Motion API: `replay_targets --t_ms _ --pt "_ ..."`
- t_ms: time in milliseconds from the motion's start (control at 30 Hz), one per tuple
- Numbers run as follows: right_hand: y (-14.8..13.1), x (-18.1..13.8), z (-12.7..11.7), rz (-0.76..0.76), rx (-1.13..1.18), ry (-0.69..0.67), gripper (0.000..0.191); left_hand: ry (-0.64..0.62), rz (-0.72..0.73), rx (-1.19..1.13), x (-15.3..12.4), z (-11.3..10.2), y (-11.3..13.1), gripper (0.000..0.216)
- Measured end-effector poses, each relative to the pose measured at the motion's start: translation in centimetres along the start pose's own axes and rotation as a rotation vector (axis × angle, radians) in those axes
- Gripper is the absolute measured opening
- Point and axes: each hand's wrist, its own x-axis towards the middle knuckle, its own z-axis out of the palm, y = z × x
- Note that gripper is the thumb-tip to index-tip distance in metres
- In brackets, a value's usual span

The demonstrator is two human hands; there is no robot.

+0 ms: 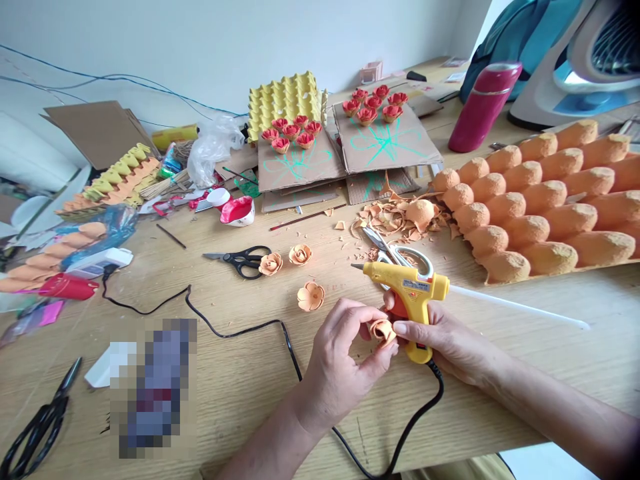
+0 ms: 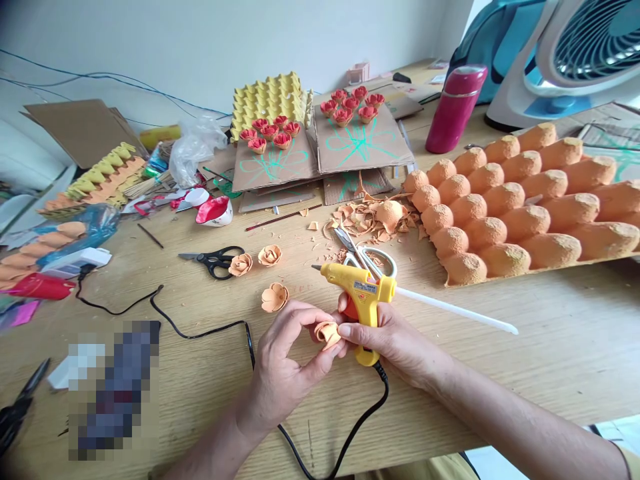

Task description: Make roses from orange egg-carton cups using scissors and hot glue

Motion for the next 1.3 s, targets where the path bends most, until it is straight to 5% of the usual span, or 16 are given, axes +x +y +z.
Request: replay_targets --t_ms 1300 --pt "0.04 -0.27 -0.15 0.027 -0.042 0.030 0.040 -0.027 -0.019 -0.012 -0.30 -0.22 -0.30 0.028"
